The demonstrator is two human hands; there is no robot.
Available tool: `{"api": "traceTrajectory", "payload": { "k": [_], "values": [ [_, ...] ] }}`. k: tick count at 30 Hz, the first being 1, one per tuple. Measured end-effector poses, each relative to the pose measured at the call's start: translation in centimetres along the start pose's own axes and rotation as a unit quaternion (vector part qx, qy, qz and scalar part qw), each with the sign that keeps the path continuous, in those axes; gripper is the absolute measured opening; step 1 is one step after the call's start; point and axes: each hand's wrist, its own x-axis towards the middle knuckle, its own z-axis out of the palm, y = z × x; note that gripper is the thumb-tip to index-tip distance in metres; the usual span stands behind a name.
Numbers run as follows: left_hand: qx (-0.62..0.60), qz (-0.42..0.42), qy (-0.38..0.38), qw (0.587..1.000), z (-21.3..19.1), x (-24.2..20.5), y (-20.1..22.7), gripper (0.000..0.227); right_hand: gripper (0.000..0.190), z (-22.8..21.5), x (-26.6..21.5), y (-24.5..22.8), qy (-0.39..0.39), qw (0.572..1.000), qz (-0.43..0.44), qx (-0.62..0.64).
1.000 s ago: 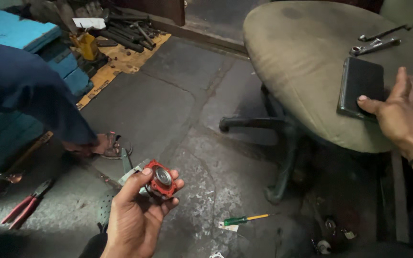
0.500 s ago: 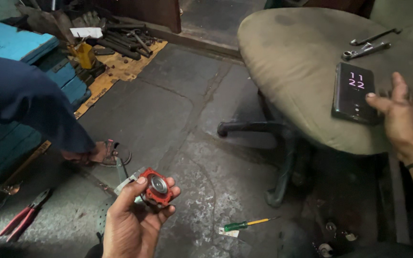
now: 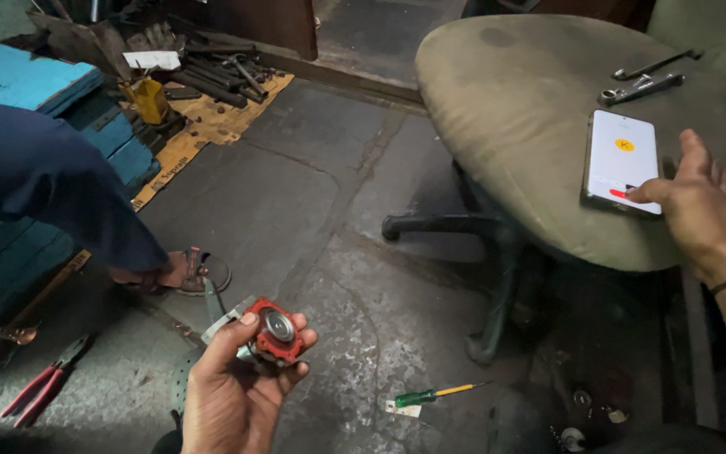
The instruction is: The person assembles a small mechanical part by inserting a red circular component into a silver housing. They repeatedly fit and remove the red part to check alignment, then insert a small metal pin into the assembly. The person handles the components by hand without using tools.
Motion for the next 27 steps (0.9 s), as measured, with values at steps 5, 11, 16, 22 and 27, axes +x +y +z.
{"api": "traceTrajectory", "payload": {
  "k": [5,11,16,22,27],
  "values": [
    [0.005,-0.013,0.018,1.0,0.4,-0.5,0.2,0.037,0.1,0.8,1.2,3.0,0.029,0.962,-0.092,0.256],
    [-0.002,-0.015,-0.031,0.999,0.3,-0.9,-0.1,0.04,0.066,-0.5,-4.0,-2.7,0.148,0.942,-0.293,0.062],
    [-0.008,-0.033,-0.059,0.998,0.8,-1.0,-0.8,0.039,0.067,-0.2,-13.5,-13.4,0.074,0.886,-0.456,-0.049],
    [0.041,-0.034,-0.187,0.981,2.0,-2.2,-4.7,0.039,0.094,4.3,-22.6,-16.1,-0.325,0.847,-0.403,0.123],
    [0.097,-0.018,-0.196,0.976,2.9,-2.5,-6.5,0.04,0.08,7.1,-21.3,-13.7,-0.41,0.844,-0.266,0.222]
  ]
}}
